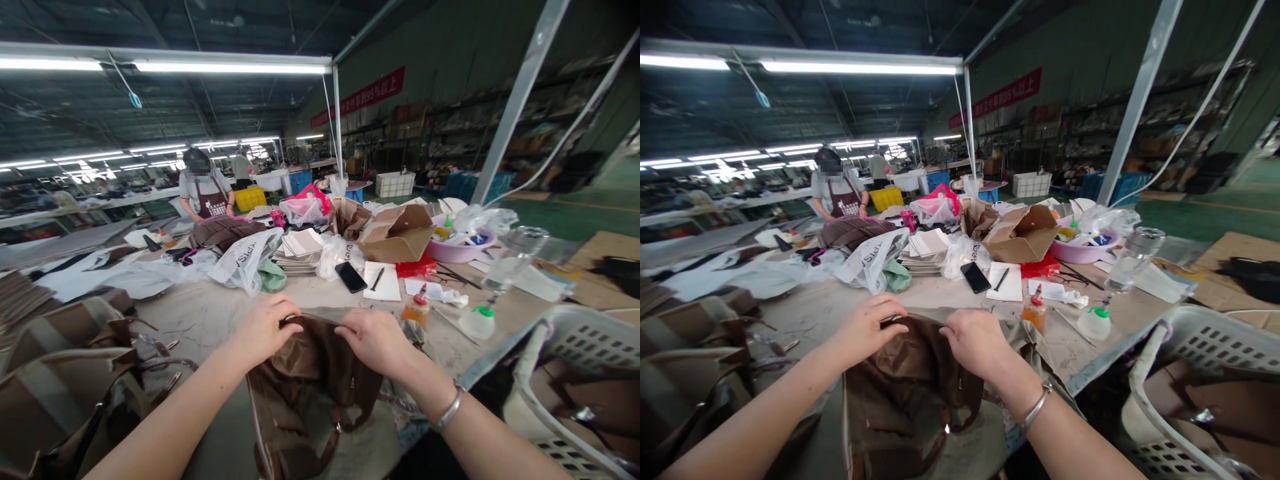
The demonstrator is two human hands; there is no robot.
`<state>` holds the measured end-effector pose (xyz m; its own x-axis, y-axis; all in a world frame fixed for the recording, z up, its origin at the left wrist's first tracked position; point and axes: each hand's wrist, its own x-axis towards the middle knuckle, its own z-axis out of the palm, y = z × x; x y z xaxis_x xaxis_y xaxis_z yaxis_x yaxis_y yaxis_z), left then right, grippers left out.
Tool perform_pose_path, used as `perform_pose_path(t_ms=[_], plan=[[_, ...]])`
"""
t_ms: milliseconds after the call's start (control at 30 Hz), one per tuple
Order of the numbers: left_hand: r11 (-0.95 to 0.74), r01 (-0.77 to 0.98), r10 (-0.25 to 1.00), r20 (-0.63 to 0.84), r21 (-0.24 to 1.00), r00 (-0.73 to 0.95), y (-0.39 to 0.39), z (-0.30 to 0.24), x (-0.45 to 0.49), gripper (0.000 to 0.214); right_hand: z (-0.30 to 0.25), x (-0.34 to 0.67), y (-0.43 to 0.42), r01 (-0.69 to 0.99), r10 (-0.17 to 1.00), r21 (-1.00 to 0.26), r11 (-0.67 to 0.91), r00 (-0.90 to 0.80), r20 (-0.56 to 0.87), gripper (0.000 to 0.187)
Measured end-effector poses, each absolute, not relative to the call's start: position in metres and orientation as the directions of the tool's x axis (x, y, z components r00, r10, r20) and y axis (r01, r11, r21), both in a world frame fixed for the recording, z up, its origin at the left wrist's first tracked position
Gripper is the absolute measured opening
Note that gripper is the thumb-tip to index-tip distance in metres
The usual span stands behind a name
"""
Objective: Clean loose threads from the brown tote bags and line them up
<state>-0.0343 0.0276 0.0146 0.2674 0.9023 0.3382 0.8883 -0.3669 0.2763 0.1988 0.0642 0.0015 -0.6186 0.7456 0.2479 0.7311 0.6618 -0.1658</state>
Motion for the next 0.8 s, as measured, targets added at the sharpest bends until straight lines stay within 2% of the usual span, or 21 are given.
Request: perform_pose_path(t_ms=[167,400,667,800], plan=[[-0.381,0.913,0.881,0.357,0.146,0.311,0.033,0.014,-0.023,0.010,-0.001,0.204,0.067,0.734,0.747,-0.159,0.660,-0.618,0.246,0.028],[-0.292,0.943,0.915,0.334,0.161,0.226,0.027,0.015,-0.019,0.020,-0.001,0.209,0.070,0.723,0.741,-0.174,0.669,-0.627,0.241,0.028],[-0.355,0.933,0.880,0.358,0.061,0.312,0.026,0.016,-0.013,0.007,0.000,0.220,0.069,0.727,0.747,-0.180,0.663,-0.624,0.229,0.027],[-0.398,0.915,0.864,0.364,0.069,0.348,0.035,0.013,-0.006,0.011,-0.002,0.229,0.066,0.729,0.747,-0.176,0.661,-0.618,0.247,0.027]])
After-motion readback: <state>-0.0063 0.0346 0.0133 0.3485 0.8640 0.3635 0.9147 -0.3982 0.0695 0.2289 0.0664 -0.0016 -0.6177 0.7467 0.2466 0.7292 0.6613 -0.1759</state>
